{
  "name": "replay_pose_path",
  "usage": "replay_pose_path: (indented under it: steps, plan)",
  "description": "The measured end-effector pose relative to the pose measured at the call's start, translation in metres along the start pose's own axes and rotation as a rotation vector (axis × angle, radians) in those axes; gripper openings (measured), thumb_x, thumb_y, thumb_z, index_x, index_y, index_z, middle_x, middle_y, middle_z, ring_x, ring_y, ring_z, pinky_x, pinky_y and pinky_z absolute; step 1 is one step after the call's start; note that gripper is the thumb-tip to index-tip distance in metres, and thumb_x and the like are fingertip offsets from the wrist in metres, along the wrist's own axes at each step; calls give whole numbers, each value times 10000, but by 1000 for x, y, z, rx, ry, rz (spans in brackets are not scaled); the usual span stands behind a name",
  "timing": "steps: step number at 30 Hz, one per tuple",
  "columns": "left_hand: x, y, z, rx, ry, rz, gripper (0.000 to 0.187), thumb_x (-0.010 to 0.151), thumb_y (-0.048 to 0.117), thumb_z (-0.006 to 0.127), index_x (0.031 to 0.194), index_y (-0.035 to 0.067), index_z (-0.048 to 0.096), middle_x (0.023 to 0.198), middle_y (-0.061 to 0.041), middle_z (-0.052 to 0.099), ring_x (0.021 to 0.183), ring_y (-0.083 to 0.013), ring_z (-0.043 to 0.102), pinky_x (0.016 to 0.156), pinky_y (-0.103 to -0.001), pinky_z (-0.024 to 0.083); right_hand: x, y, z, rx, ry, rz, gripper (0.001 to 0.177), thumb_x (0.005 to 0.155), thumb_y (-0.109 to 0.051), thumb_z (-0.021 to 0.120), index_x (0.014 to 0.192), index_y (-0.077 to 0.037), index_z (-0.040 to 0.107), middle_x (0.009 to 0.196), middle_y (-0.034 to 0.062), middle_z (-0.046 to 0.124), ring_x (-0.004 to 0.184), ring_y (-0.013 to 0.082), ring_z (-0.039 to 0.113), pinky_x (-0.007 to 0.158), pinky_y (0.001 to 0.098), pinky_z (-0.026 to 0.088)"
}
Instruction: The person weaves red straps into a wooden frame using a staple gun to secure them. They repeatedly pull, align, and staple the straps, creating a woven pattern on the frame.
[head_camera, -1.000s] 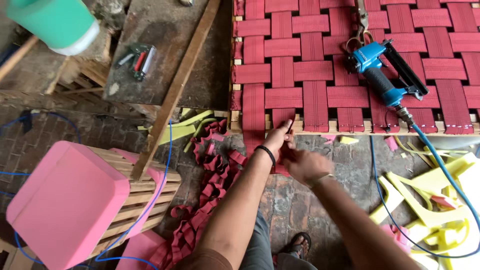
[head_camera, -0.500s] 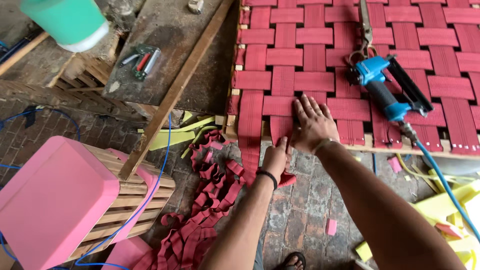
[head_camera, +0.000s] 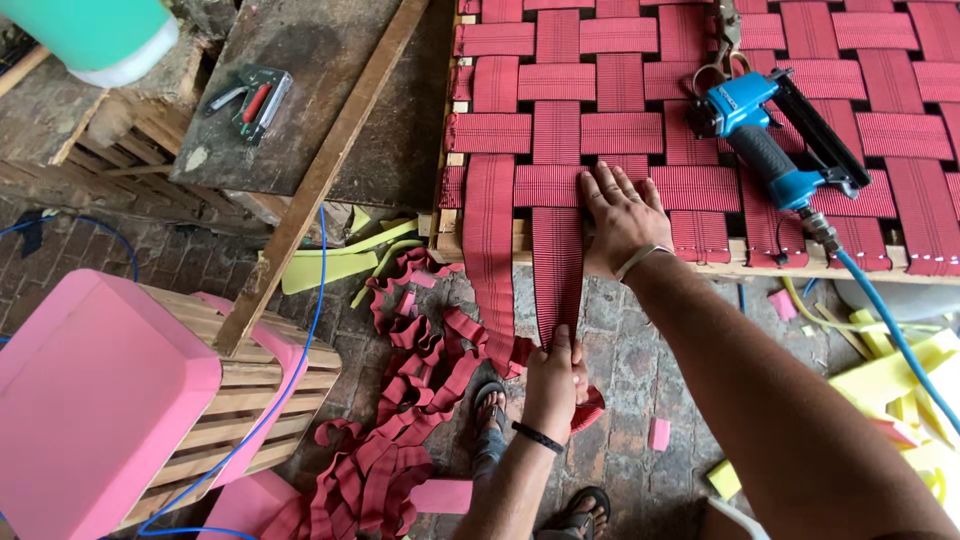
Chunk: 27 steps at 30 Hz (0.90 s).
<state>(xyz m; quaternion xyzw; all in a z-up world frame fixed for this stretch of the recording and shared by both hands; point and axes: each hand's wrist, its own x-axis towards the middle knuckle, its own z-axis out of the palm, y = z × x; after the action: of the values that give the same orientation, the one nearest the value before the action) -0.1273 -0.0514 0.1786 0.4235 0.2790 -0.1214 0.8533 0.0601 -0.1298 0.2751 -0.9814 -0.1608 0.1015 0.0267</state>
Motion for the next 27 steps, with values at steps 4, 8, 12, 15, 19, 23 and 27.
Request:
replay_pose_path:
  steps: [4, 8, 12, 15, 19, 23, 27]
  plan:
    - [-1, -4, -2, -32, 19, -45, 460, 1064, 466, 497, 718, 166, 446, 519, 68, 372, 392, -70, 315, 380, -267, 234, 3, 5, -2, 57, 76, -45, 802, 921, -383, 538, 1621, -204, 189, 1703, 54, 151, 1570, 214, 127, 1258, 475, 48]
    - [4, -20, -18, -33, -7, -17, 420, 1054, 452, 514, 747, 168, 472, 533, 66, 375, 404, -70, 318, 392, -264, 244, 0, 2, 2, 28, 57, -36, 866, 867, -391, 576, 1616, -199, 186, 1690, 64, 145, 1547, 224, 129, 1237, 487, 43]
    - [38, -47, -43, -107, -38, 13, 388, 1035, 427, 555, 763, 159, 482, 563, 77, 393, 405, -69, 318, 375, -264, 213, 4, 7, -6, 37, 70, -40, 881, 853, -410, 600, 1610, -187, 206, 1695, 66, 169, 1560, 219, 148, 1250, 495, 48]
    - [86, -83, -77, -9, -107, 134, 480, 1068, 456, 571, 727, 143, 444, 553, 64, 378, 415, -44, 316, 382, -244, 213, 0, 9, 7, 50, 60, -51, 872, 860, -390, 584, 1614, -193, 193, 1692, 68, 164, 1557, 220, 142, 1247, 496, 38]
    - [165, -105, -103, 88, -66, 140, 413, 1008, 479, 615, 792, 137, 529, 596, 38, 438, 438, -86, 383, 396, -293, 326, 7, 10, 8, -78, -27, -31, 934, 833, -344, 597, 1633, -178, 144, 1704, 59, 117, 1562, 207, 116, 1256, 474, 29]
    - [242, -71, -137, 845, -44, 456, 487, 1017, 553, 590, 1080, 78, 676, 871, -117, 652, 782, -331, 626, 658, -469, 544, 7, 13, 5, -67, 5, -99, 976, 835, -451, 619, 1624, -132, 140, 1706, 93, 88, 1568, 251, 96, 1244, 491, 51]
    - [284, -47, -135, 1490, -139, 184, 558, 1031, 588, 454, 1425, 209, 565, 1353, -180, 599, 1280, -392, 586, 1064, -506, 467, 21, 35, -19, 99, -117, -144, 1164, 762, -640, 682, 1627, -136, 90, 1703, 146, 6, 1555, 332, 11, 1211, 509, 48]
